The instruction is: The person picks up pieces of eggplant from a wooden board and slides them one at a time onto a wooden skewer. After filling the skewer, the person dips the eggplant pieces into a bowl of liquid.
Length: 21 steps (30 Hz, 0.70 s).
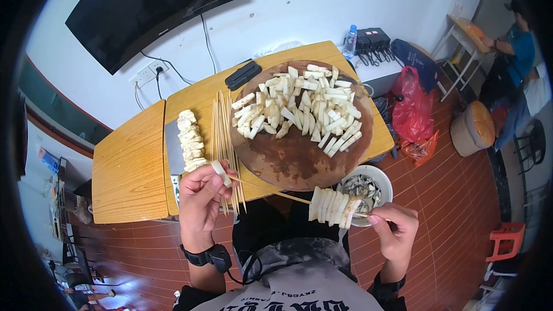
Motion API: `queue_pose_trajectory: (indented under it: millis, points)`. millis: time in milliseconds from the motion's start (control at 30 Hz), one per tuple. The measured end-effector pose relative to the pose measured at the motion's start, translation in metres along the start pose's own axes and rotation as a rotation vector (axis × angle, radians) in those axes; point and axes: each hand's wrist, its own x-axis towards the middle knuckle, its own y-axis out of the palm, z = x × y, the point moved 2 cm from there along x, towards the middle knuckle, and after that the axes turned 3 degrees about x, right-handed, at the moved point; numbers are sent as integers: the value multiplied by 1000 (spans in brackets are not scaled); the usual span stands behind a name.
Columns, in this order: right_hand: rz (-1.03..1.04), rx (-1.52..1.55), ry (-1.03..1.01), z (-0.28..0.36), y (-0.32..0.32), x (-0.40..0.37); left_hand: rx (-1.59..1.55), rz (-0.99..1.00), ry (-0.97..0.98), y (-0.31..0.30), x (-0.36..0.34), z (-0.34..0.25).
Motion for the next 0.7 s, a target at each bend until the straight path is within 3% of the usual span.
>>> queue_pose_trajectory:
  millis: [700]
  points:
    - [-22, -34, -38, 0, -1, -2, 9, -22, -39, 2, -2, -3]
